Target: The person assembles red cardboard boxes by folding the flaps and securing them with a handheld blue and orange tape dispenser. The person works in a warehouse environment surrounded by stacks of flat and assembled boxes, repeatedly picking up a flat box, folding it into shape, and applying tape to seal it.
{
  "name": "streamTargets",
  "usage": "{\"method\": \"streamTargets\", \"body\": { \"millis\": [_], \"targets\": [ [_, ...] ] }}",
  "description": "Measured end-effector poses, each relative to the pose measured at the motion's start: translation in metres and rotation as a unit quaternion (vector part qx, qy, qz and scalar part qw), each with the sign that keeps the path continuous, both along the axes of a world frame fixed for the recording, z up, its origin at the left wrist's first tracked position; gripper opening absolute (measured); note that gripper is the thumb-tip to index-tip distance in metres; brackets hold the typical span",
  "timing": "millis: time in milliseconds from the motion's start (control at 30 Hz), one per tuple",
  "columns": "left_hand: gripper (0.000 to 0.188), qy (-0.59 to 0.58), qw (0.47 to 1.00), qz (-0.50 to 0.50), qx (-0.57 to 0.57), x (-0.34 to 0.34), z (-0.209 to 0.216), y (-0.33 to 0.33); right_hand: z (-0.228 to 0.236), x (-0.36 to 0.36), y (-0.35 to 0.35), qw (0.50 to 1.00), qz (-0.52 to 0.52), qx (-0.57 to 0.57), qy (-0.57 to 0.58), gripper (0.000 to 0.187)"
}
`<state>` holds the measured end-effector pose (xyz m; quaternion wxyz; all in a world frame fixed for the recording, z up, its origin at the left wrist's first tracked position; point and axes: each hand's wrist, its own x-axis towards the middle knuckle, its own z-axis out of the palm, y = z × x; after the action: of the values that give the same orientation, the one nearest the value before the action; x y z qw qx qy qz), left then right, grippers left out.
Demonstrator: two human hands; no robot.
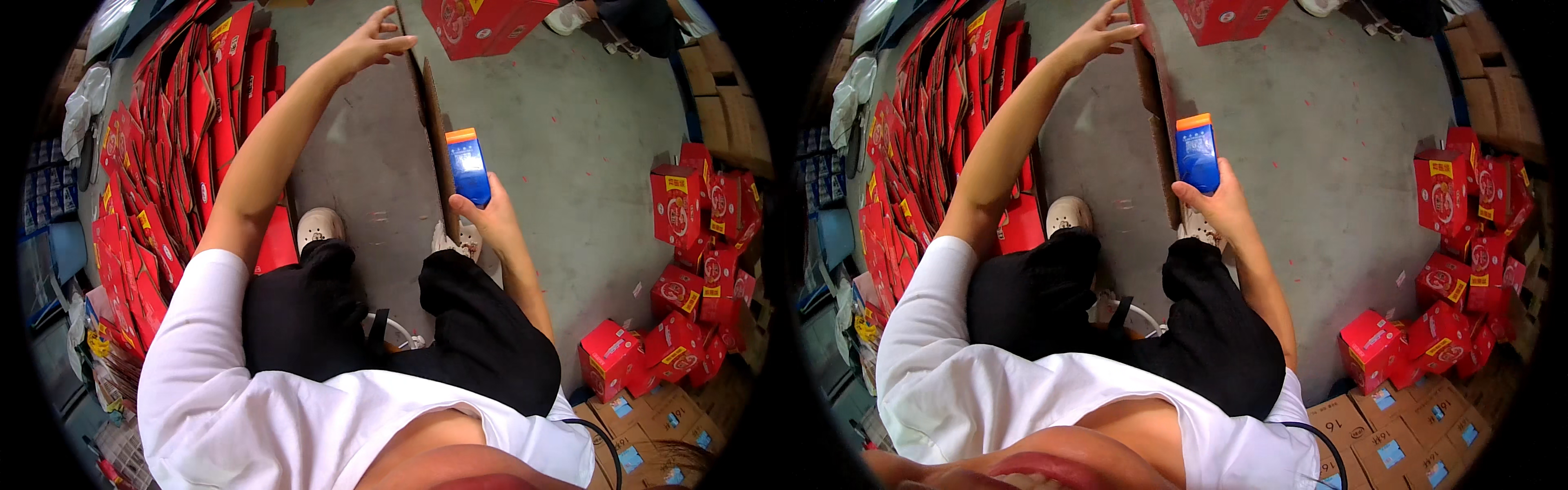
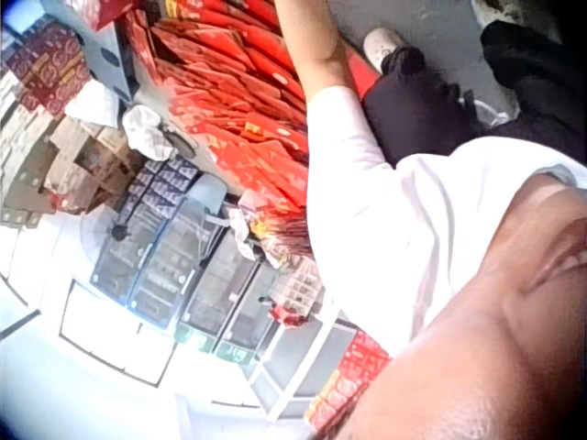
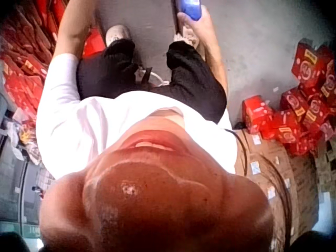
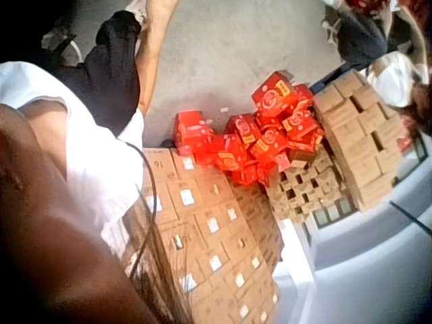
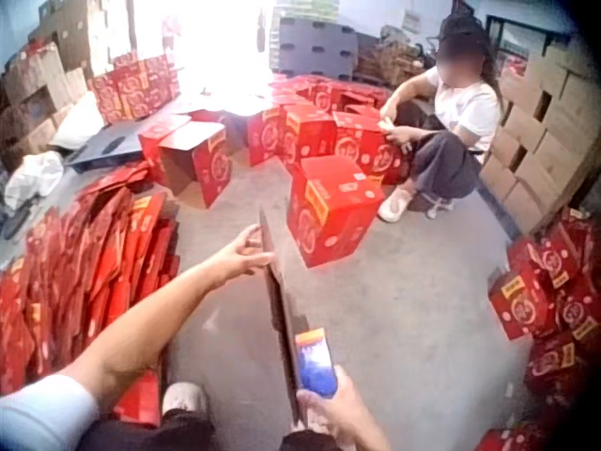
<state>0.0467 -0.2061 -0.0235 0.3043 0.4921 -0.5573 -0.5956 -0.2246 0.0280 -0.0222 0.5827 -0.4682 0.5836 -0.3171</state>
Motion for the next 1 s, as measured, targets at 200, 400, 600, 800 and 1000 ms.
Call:
{"method": "streamTargets", "body": {
  "millis": [200, 400, 600, 800, 1000],
  "targets": [
    [0.099, -0.06, 0.98, 0.123, -0.142, 0.042, -0.022, 0.031, 0.001, -0.007, 0.002, 0.97, -0.157, -0.154, 0.102, 0.028],
    [0.097, -0.276, 0.932, 0.135, -0.194, 0.044, 0.032, 0.128, 0.017, -0.019, -0.005, 0.963, -0.144, -0.205, 0.098, 0.029],
    [0.108, -0.494, 0.825, 0.103, -0.254, 0.084, 0.009, 0.161, 0.027, -0.029, -0.058, 0.956, -0.065, -0.213, 0.189, 0.04],
    [0.083, -0.66, 0.713, -0.08, -0.222, 0.059, 0.045, 0.082, 0.012, -0.032, -0.085, 0.922, -0.05, -0.271, 0.272, 0.052],
    [0.065, -0.703, 0.611, -0.319, -0.173, -0.039, 0.03, 0.138, 0.005, -0.031, -0.105, 0.894, -0.111, -0.329, 0.282, 0.065]
  ]
}}
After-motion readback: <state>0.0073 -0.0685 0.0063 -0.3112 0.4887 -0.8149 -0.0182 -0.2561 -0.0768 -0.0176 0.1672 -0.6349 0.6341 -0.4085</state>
